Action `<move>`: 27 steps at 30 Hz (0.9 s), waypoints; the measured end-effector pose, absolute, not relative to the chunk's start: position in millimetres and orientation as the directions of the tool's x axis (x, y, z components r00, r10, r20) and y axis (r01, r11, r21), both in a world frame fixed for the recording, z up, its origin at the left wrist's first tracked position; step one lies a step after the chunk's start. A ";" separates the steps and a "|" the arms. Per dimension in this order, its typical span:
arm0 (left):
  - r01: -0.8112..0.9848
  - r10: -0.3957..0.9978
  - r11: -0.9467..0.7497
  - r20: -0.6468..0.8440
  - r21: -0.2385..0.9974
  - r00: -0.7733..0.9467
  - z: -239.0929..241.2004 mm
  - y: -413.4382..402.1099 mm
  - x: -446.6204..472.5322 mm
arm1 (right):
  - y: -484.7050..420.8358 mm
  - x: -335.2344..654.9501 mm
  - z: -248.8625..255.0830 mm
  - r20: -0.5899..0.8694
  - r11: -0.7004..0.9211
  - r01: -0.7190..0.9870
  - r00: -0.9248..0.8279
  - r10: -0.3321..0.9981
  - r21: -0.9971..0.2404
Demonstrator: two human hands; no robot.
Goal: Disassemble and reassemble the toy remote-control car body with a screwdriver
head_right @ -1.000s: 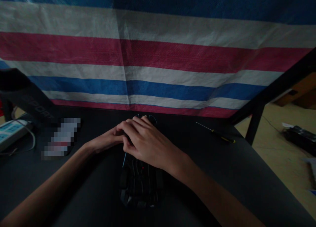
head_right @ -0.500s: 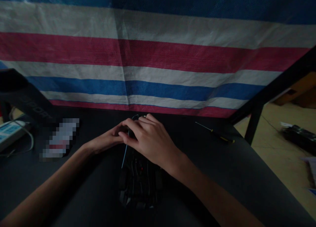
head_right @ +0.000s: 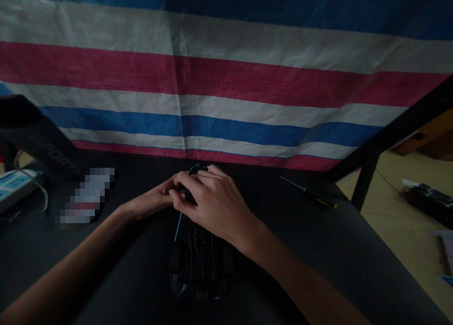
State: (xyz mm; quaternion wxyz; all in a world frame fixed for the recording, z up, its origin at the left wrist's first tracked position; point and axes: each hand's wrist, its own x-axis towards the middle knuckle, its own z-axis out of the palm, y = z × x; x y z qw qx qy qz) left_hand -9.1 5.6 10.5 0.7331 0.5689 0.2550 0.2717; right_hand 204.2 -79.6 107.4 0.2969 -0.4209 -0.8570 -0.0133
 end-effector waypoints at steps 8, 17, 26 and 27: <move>-0.124 0.707 0.202 -0.057 0.971 0.705 5.9 6.1 -8.8 | -78.6 202.7 107.2 0.530 0.685 0.696 -0.506 0.680 -0.215; -0.105 0.715 0.229 -0.094 0.968 0.693 8.7 5.3 -8.9 | -82.5 209.5 111.0 0.491 0.698 0.685 -0.543 0.681 -0.211; -0.074 0.703 0.238 -0.119 0.969 0.701 13.3 4.3 -7.2 | -80.9 210.5 112.2 0.531 0.705 0.683 -0.533 0.658 -0.189; -0.074 0.698 0.228 -0.110 0.971 0.707 13.5 4.5 -7.1 | -80.0 210.8 112.0 0.529 0.712 0.675 -0.538 0.656 -0.195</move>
